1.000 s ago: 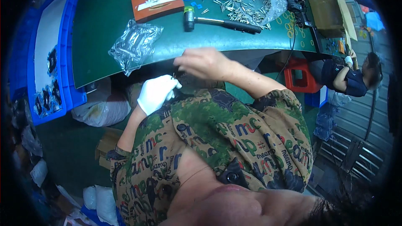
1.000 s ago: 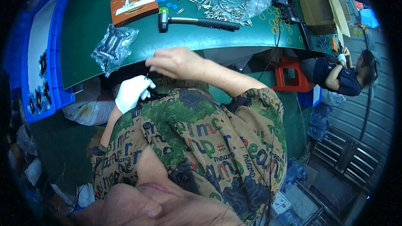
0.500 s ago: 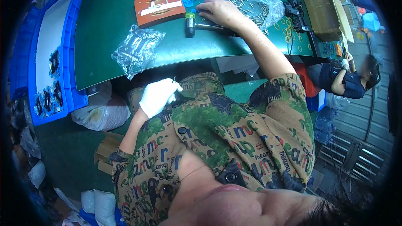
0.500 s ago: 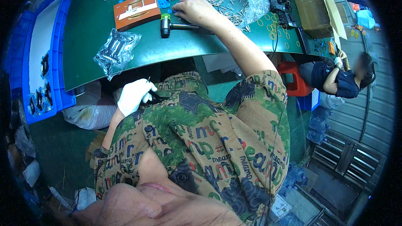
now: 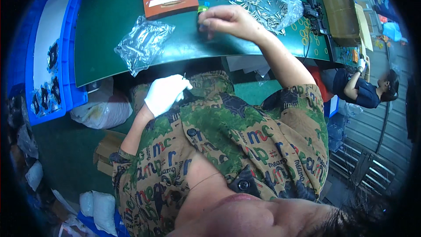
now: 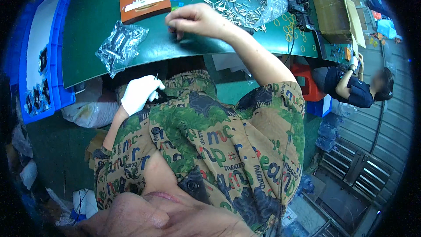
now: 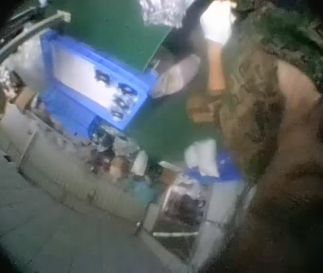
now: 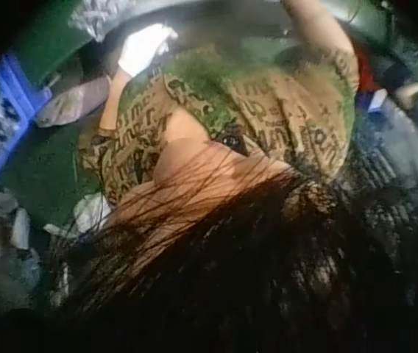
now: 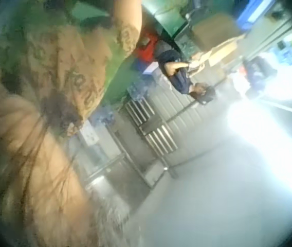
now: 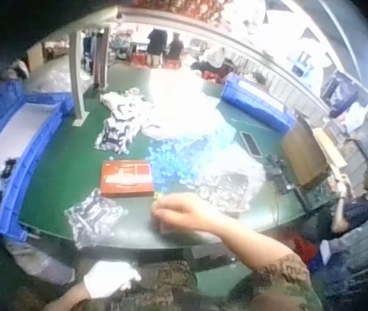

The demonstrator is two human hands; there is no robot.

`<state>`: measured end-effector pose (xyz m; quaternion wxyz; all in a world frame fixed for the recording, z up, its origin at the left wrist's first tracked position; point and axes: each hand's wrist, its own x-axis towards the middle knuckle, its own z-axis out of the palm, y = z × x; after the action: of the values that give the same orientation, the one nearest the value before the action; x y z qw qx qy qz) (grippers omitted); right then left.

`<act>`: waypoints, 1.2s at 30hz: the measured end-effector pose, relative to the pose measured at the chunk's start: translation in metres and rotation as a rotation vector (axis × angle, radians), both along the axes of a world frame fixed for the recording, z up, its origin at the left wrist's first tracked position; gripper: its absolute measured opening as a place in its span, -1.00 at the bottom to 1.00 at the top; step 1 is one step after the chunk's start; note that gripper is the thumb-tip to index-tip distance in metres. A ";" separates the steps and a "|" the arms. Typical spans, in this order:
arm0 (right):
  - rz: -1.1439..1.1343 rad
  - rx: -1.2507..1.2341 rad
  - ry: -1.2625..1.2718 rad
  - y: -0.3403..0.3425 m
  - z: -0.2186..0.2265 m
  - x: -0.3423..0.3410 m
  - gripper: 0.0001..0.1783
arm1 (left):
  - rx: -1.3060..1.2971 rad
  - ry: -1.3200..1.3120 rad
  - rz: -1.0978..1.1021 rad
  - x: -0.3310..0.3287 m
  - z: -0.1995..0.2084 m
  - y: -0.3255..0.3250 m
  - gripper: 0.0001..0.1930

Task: The person assembles small black plastic components with blue plastic fasteners at a green workbench. They pick up a black part, insert a blue fastener, and use a hammer to secure it. The person then places the assembled unit into a blue bin and repeats the process with another component.

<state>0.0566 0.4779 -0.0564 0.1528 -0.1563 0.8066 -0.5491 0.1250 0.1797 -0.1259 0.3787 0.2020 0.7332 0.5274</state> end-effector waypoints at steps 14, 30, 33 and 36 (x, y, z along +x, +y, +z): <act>0.431 0.106 -0.055 -0.050 -0.018 0.053 -0.66 | 0.008 -0.005 -0.008 0.002 0.005 0.003 -0.70; 0.531 0.191 -0.080 -0.056 -0.016 0.051 -0.69 | -0.006 0.034 -0.037 0.004 0.000 0.000 -0.70; 0.505 0.186 -0.055 -0.053 -0.010 0.049 -0.69 | 0.015 0.028 -0.027 0.004 0.002 -0.001 -0.70; 0.527 0.171 -0.030 -0.055 -0.010 0.049 -0.70 | -0.003 0.027 -0.028 0.004 0.003 -0.001 -0.70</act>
<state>0.1060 0.4230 -0.0666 0.3148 -0.3391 0.7792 -0.4228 0.1289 0.1783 -0.1232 0.3766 0.2185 0.7362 0.5182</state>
